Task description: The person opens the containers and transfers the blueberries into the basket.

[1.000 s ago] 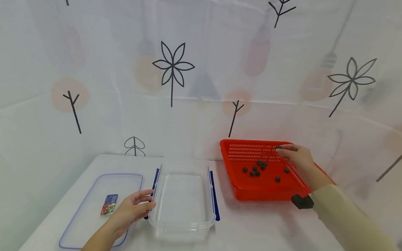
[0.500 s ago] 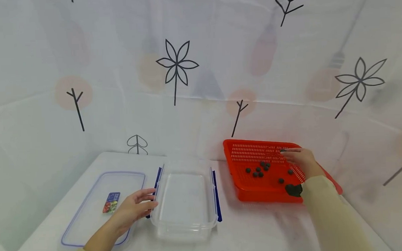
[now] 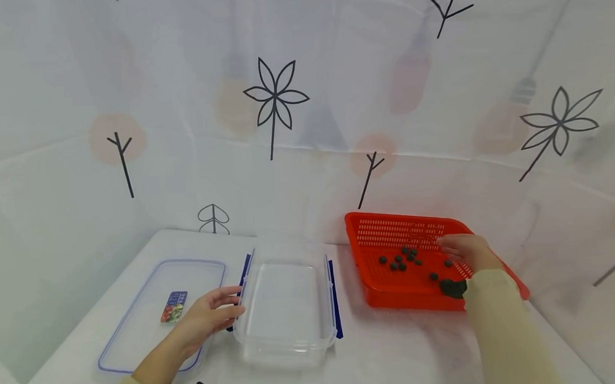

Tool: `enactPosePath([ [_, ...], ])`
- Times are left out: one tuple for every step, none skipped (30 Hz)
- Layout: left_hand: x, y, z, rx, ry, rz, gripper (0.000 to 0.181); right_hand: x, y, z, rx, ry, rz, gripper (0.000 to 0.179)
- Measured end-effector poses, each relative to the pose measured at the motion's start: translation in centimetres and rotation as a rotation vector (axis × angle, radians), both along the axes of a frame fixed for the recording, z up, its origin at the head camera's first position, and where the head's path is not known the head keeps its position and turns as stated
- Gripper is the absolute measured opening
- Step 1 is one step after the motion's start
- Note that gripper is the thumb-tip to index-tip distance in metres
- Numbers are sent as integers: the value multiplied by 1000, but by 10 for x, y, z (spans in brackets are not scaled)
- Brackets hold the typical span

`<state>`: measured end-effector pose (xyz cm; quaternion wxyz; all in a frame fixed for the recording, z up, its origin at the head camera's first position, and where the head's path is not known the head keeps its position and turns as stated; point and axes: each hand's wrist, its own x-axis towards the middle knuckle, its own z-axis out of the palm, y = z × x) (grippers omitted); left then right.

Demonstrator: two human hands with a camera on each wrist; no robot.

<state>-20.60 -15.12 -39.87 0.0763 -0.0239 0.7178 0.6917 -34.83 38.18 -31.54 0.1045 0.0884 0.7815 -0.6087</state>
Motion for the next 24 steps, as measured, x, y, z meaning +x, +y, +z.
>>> enactPosePath([
  [0, 1, 0, -1, -2, 0, 63, 1, 0, 2, 7, 17, 6, 37],
  [0, 1, 0, -1, -3, 1, 64, 2, 0, 5, -5, 33, 5, 36],
  [0, 2, -1, -1, -6, 2, 64, 3, -1, 7, -27, 54, 13, 34],
  [1, 2, -1, -3, -8, 3, 64, 5, -3, 10, -50, 74, 21, 30],
  [1, 3, -1, -4, -9, 4, 64, 7, -4, 12, -67, 99, 43, 28],
  [1, 3, -1, -5, -9, 6, 63, 10, -7, 14, -81, 112, 52, 27],
  [1, 3, -1, -6, -10, 13, 62, 12, -9, 16, -92, 132, 66, 28],
  [1, 3, -1, -6, -8, 19, 61, 16, -12, 17, -84, 152, 82, 31],
  [1, 3, -2, -8, -7, 24, 60, 19, -16, 18, -45, 162, 90, 36],
  [1, 2, -2, -9, -6, 30, 59, 23, -21, 18, -5, 179, 92, 45],
  [1, 2, -2, -9, -5, 36, 58, 28, -26, 18, 32, 192, 97, 54],
  [1, 1, -3, -7, -3, 40, 57, 32, -31, 18, 69, 193, 87, 62],
  [1, 0, -3, -5, -7, 46, 57, 37, -35, 17, 96, 196, 77, 65],
  [1, 0, -3, -2, -11, 52, 56, 42, -40, 16, 110, 192, 63, 66],
  [0, 0, -4, -3, -13, 55, 56, 47, -44, 14, 116, 187, 44, 64],
  [0, -1, -5, -3, -15, 58, 56, 53, -48, 13, 98, 193, 32, 58],
  [0, -1, -5, -1, -19, 64, 55, 59, -51, 11, 91, 198, 27, 53],
  [0, -1, -6, -3, -20, 66, 55, 65, -55, 10, 85, 206, 12, 47],
  [0, -1, -6, -5, -22, 70, 54, 71, -58, 8, 66, 219, 7, 40],
  [-1, -1, -7, -6, -22, 74, 54, 77, -61, 6, 61, 228, -3, 36],
  [0, -2, -7, -9, -20, 73, 54, 82, -64, 4, 53, 240, -7, 32],
  [0, -2, -8, -9, -19, 73, 53, 88, -67, 2, 50, 255, -13, 31],
  [0, -2, -8, -9, -18, 75, 52, 93, -71, 0, 39, 262, -20, 30],
  [0, -2, -8, -16, -12, 74, 53, 98, -74, -3, 23, 263, -30, 29],
])
